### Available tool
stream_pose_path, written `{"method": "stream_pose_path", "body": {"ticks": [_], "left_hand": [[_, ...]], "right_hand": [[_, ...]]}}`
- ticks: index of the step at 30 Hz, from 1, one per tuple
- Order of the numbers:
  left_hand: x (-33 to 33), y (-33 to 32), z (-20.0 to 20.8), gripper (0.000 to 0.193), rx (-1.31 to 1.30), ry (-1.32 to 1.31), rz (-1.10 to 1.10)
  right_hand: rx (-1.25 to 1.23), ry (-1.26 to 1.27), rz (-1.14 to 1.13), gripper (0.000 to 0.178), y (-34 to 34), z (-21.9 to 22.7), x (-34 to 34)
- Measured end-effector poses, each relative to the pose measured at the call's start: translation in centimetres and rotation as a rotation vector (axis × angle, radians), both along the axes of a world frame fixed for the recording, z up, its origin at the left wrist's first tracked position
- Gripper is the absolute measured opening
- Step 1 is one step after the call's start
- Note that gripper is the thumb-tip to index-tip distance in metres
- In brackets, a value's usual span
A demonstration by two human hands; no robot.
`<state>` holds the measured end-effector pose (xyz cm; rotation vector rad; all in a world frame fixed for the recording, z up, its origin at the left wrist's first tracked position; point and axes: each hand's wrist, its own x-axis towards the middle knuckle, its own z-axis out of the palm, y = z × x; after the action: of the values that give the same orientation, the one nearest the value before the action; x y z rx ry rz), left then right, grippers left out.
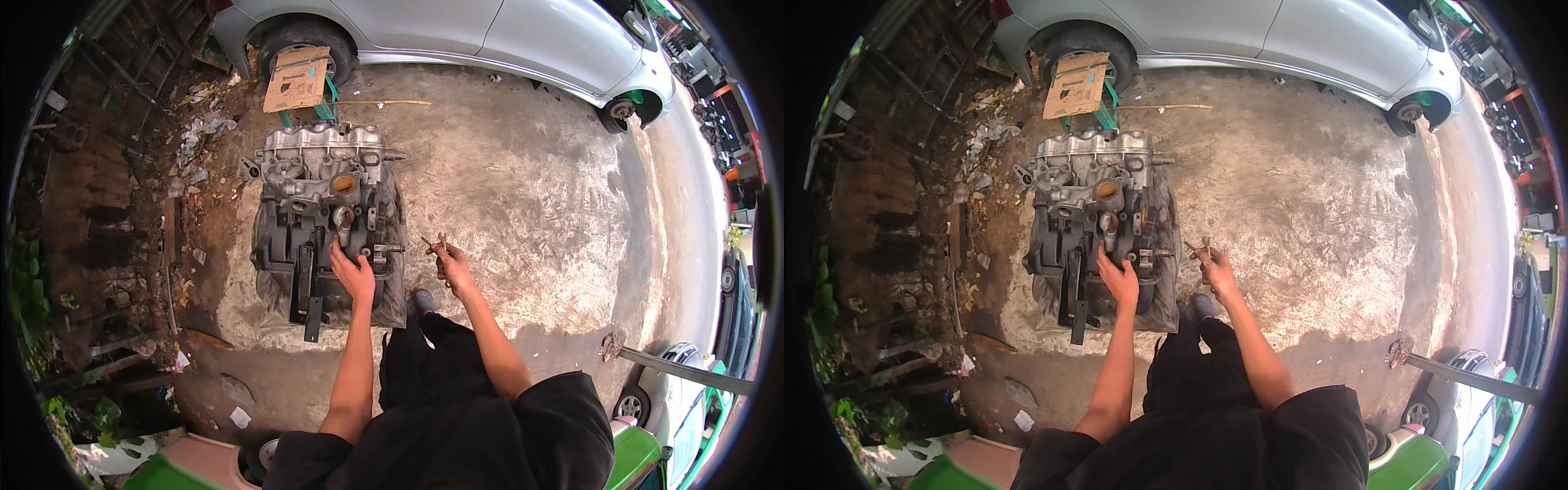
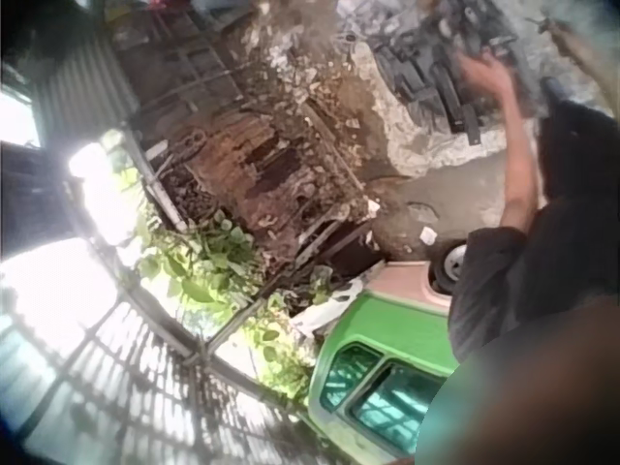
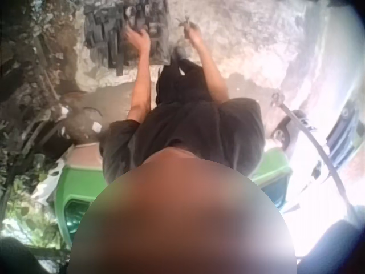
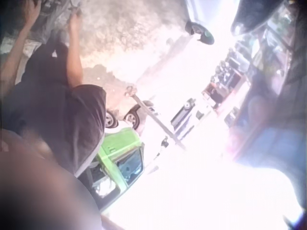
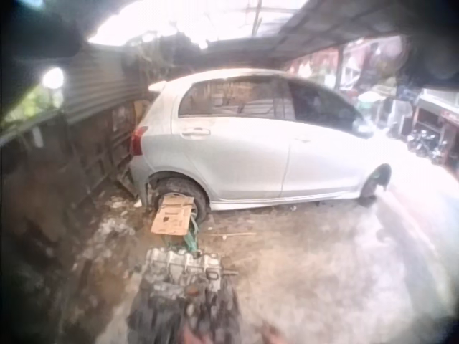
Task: The person works on a car engine placed on the ground, using a wrench to tighten bolts on the engine block. The person repeatedly turns the wrench on several bolts while stabilizing the engine with the other hand.
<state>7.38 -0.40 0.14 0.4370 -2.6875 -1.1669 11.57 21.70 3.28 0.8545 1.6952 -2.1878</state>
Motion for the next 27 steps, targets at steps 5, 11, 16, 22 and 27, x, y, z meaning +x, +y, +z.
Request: {"method": "stream_pose_path", "body": {"ticks": [5, 11, 16, 22, 27], "left_hand": [[3.5, -1.0, 3.1, 0.045, 0.211, -0.074, -0.168], [8.0, 1.5, 5.4, 0.021, 0.621, -0.139, -0.348], [7.9, 3.1, 7.2, 0.019, 0.718, -0.122, -0.288], [5.4, 3.7, 8.1, 0.019, 0.715, -0.129, -0.346], [2.5, 6.7, 7.1, 0.014, 0.731, -0.175, -0.421]], "right_hand": [[-0.011, -0.001, 0.049, 0.026, -2.3, 3.0, 2.7], [0.141, 0.044, 0.265, 0.025, -4.6, 4.5, 4.0], [0.304, 0.218, 0.365, 0.031, -4.4, 5.3, 2.5], [0.363, 0.218, 0.483, 0.03, -1.4, 6.8, 0.7], [0.295, 0.224, 0.553, 0.033, 2.5, 6.6, -2.3]]}}
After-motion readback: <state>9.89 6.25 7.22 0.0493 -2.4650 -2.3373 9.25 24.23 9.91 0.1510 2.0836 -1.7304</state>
